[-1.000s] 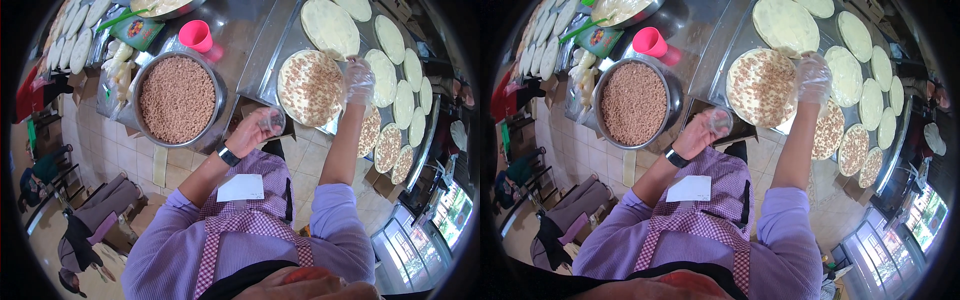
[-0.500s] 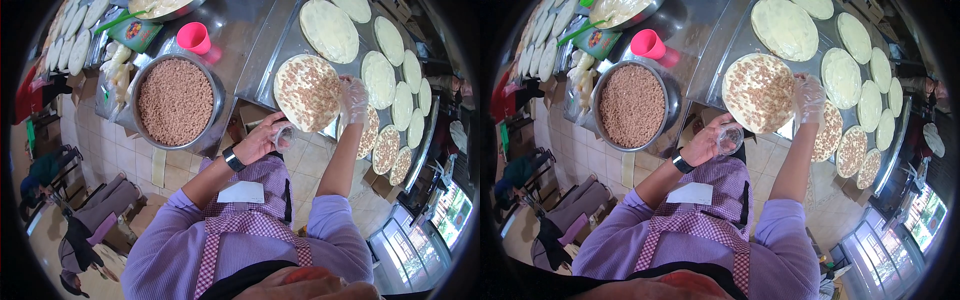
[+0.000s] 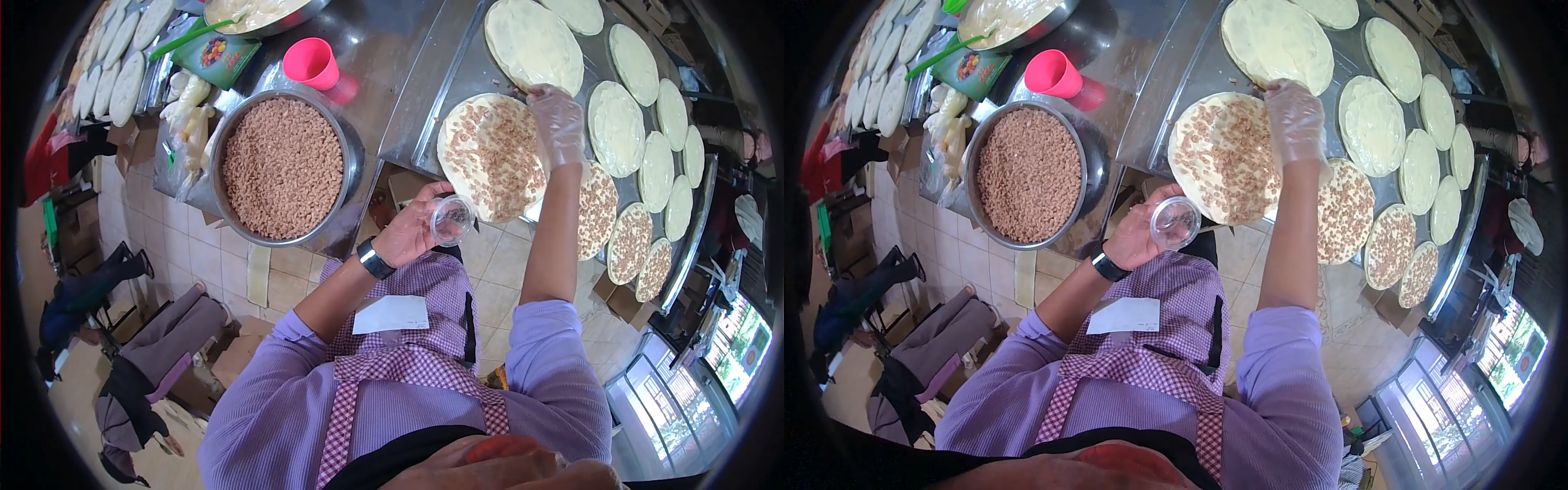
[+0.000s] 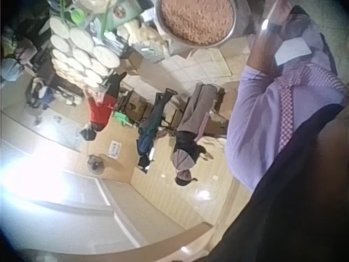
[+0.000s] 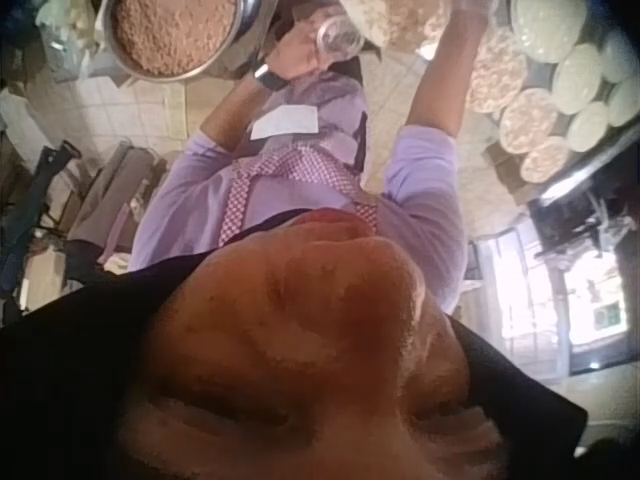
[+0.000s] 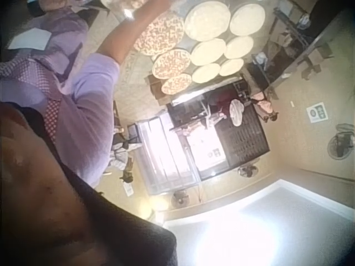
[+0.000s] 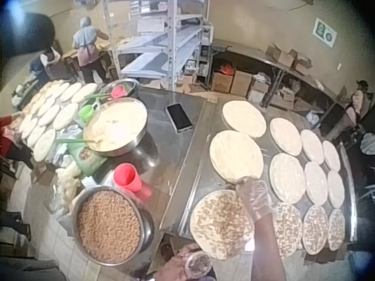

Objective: The recorder is spreading minced meat filling onto circles of flatbread dough on a stainless steel prep table.

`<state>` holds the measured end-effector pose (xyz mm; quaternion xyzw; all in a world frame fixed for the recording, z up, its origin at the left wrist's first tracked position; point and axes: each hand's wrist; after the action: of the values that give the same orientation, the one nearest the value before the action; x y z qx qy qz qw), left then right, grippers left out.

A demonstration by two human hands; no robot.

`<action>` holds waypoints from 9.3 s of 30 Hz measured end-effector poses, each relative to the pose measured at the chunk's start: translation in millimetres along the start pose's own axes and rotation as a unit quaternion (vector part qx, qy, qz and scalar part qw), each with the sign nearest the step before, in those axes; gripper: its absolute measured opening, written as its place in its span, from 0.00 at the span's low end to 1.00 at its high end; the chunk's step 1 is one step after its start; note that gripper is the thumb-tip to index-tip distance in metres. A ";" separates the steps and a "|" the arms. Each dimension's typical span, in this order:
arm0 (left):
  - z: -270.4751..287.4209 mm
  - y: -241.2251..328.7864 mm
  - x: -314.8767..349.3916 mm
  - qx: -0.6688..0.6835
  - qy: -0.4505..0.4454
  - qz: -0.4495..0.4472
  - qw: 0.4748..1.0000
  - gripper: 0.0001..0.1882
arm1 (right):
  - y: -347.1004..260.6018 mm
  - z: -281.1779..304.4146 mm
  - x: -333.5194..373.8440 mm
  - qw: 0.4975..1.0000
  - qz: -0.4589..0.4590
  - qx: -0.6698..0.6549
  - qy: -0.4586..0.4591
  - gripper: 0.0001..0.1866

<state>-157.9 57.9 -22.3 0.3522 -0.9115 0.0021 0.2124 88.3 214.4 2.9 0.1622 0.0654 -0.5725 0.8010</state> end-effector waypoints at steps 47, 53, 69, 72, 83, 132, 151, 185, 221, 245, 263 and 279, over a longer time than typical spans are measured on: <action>25.3 -0.7 -11.3 0.048 -0.047 0.016 0.998 0.40 | -28.7 51.6 18.6 0.817 -0.286 -0.460 -0.196 0.09; 12.7 6.0 -13.4 0.072 -0.054 0.003 0.996 0.40 | -28.9 61.7 30.7 0.870 -0.303 -0.375 -0.104 0.10; -5.4 22.7 -21.7 0.035 -0.028 -0.024 0.999 0.41 | -31.7 35.1 23.1 0.992 -0.110 -0.067 0.019 0.11; -6.6 30.0 -12.6 0.008 -0.016 -0.032 0.999 0.40 | -35.4 33.8 9.8 0.990 -0.128 -0.052 -0.015 0.11; -7.1 57.6 28.5 0.062 0.073 -0.155 0.983 0.28 | -45.4 35.4 0.9 0.963 -0.136 -0.228 0.039 0.09; -221.2 66.5 103.9 -0.256 0.058 -0.308 0.915 0.06 | -50.6 35.1 13.4 0.938 -0.171 -0.298 0.044 0.07; -254.7 75.6 109.5 -0.219 0.305 -0.205 0.904 0.13 | -76.0 40.0 -0.4 0.964 -0.142 -0.222 0.034 0.07; -122.3 87.5 98.4 -0.237 -0.144 -0.251 0.928 0.22 | -81.5 58.3 61.1 0.973 -0.138 -0.186 -0.001 0.06; -100.2 84.8 93.7 -0.218 -0.078 -0.292 0.928 0.24 | -29.4 82.4 110.9 0.963 -0.234 -0.133 -0.019 0.05; -56.2 114.5 67.1 -0.108 0.104 -0.266 0.952 0.22 | -45.4 105.6 131.6 0.579 -0.541 -0.606 0.062 0.12; -71.4 120.2 -200.8 -0.015 0.248 -0.047 0.968 0.22 | 76.4 161.6 186.8 0.560 -0.546 -0.611 0.127 0.15; -60.3 110.6 -202.6 -0.721 0.192 -0.298 0.595 0.17 | 150.1 124.0 134.0 0.558 -0.491 -0.667 0.051 0.14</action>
<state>-71.7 280.1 -30.1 0.3278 -0.3983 -0.6519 0.5558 264.2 96.6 108.2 -0.4469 0.5390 -0.6606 0.2710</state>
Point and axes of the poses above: each hand's wrist, its own x-axis away from the middle knuckle, its own z-axis out of the back of the hand, y = z × x, and after that the axes turned 5 degrees about y, right-handed
